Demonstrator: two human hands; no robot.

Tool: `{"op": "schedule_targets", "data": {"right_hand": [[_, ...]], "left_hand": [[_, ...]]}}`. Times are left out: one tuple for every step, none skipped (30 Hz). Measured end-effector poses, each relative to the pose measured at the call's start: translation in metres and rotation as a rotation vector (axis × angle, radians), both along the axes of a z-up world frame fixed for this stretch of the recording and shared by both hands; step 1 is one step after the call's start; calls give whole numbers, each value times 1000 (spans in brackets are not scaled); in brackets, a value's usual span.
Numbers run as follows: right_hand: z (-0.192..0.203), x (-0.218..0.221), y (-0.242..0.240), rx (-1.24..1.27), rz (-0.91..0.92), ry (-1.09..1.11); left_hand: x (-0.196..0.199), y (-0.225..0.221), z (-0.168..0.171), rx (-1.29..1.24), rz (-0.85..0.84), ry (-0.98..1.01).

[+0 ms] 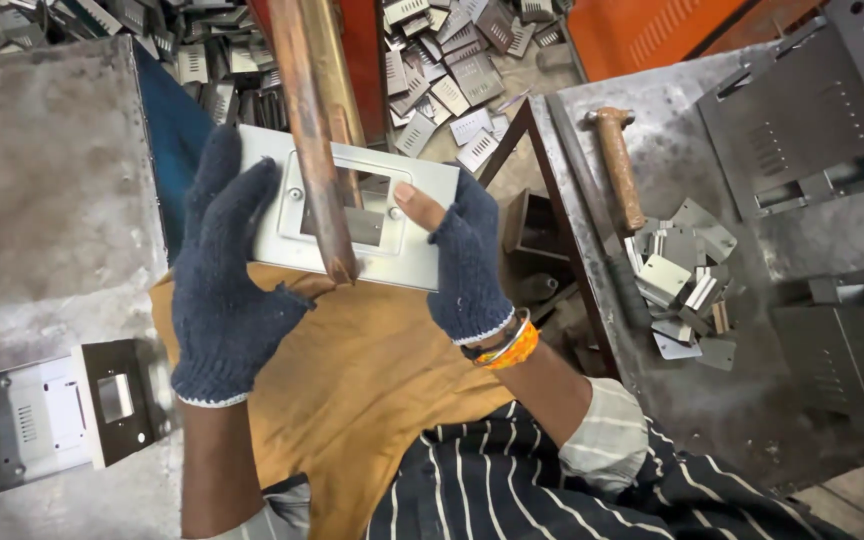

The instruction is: Using a spot welding machine to join metal components together to form electrical or industrial boxes.

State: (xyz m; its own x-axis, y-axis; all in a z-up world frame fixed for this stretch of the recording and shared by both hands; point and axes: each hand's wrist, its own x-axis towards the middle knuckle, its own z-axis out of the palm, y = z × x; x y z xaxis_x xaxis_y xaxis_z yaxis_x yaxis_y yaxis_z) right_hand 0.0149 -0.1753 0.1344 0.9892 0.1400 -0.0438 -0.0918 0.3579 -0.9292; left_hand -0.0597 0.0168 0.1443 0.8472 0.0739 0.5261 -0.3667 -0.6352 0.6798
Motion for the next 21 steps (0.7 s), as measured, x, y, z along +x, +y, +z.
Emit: {"op": "schedule_targets", "data": {"right_hand": [[-1, 0, 0, 1, 1, 0], [-2, 0, -1, -9, 0, 16], [-4, -1, -1, -20, -1, 32], [-3, -1, -1, -18, 2, 32], [-2, -1, -2, -12, -1, 47], [-1, 0, -1, -4, -3, 59], [-3, 1, -2, -1, 1, 57], [-4, 0, -3, -8, -4, 75], [-5, 0, -4, -14, -10, 92], [-7, 2, -4, -10, -5, 87], [-9, 4, -3, -10, -2, 88], [-12, 3, -4, -15, -1, 99], [-13, 3, -7, -15, 1, 103], [-14, 6, -8, -44, 4, 65], [-15, 8, -10, -73, 8, 27], [-17, 2, -14, -70, 1, 41], [-17, -3, -17, -65, -5, 44], [-16, 1, -20, -62, -9, 21], [-14, 3, -22, -59, -13, 10], [-13, 8, -22, -56, -2, 22], [-13, 13, -22, -55, 9, 33]], "left_hand": [[0, 1, -2, 1, 1, 0], [0, 1, -4, -34, -21, 14], [-1, 2, -7, -69, -44, 28], [0, 1, -7, -67, -41, 28], [0, 1, -7, -73, -50, 20], [1, 2, -6, -78, -58, 10], [1, 0, -6, -74, -55, 8], [0, -1, -6, -191, -120, -3], [-1, -2, -6, -308, -185, -13], [-1, -1, -7, -302, -182, -18], [-2, -1, -8, -160, -102, -4], [-6, -3, -10, -24, -25, 20], [-6, -3, -10, -24, -23, 24], [-3, -4, -10, -42, -19, 14], [-2, -4, -10, -61, -16, 3], [-6, -5, -9, -58, -22, 17], [-10, -7, -8, -74, -67, -1], [-5, -7, -5, -90, -109, -45], [-5, -11, -4, -86, -113, -56], [-5, -14, -3, -35, -58, -13], [-5, -17, -3, 14, -3, 31]]}}
